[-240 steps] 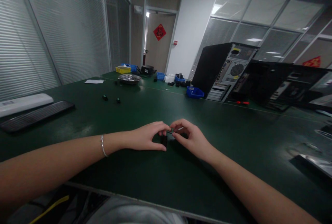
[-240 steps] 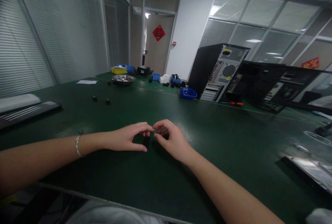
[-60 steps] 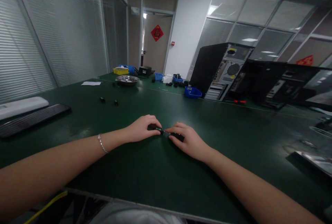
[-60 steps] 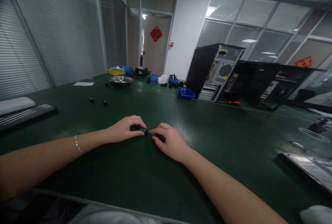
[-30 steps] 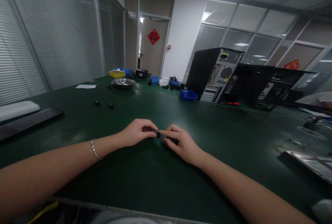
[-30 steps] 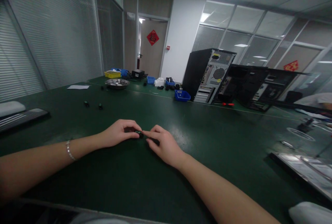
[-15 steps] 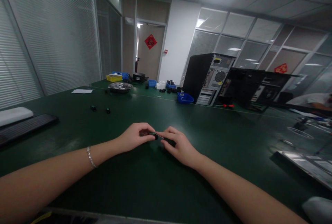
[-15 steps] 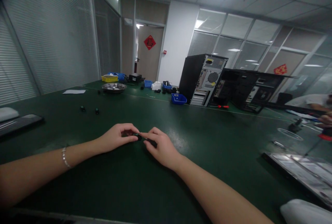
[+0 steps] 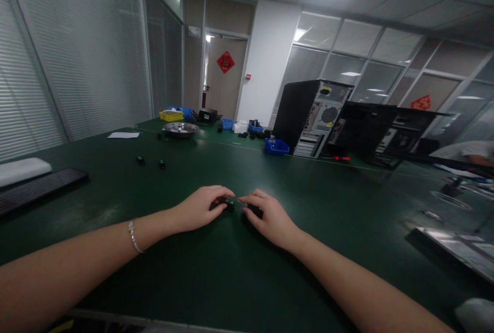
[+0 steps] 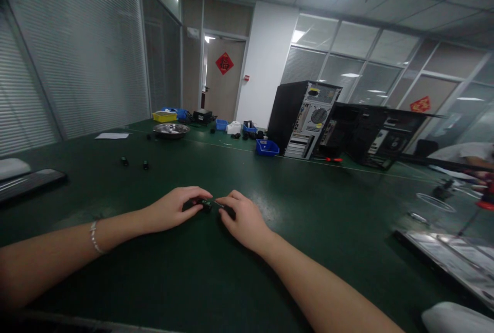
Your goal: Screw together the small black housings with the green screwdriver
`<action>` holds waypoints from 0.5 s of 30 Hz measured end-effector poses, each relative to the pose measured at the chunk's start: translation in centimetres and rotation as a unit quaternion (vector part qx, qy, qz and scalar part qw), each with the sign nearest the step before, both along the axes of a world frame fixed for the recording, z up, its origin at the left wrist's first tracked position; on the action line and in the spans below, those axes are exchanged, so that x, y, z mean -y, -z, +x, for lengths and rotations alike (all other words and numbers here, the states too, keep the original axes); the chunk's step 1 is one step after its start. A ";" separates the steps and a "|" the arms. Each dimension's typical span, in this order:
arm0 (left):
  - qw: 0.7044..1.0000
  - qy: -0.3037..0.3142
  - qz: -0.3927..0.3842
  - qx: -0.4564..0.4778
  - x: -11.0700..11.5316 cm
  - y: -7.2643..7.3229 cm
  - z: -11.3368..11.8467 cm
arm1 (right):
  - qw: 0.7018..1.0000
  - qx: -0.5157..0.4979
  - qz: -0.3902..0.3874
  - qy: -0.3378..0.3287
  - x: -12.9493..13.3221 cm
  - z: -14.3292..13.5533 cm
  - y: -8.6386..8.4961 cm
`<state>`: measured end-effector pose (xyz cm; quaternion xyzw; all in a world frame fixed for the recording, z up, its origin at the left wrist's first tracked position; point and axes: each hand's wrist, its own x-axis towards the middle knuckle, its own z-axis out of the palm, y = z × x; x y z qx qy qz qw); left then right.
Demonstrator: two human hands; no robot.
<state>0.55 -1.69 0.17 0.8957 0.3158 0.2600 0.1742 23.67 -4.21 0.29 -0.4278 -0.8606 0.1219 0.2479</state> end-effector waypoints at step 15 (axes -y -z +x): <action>0.994 -0.038 0.059 -0.080 0.0 0.0 -0.3 | 0.999 0.039 -0.003 -0.001 0.9 0.0 -1.5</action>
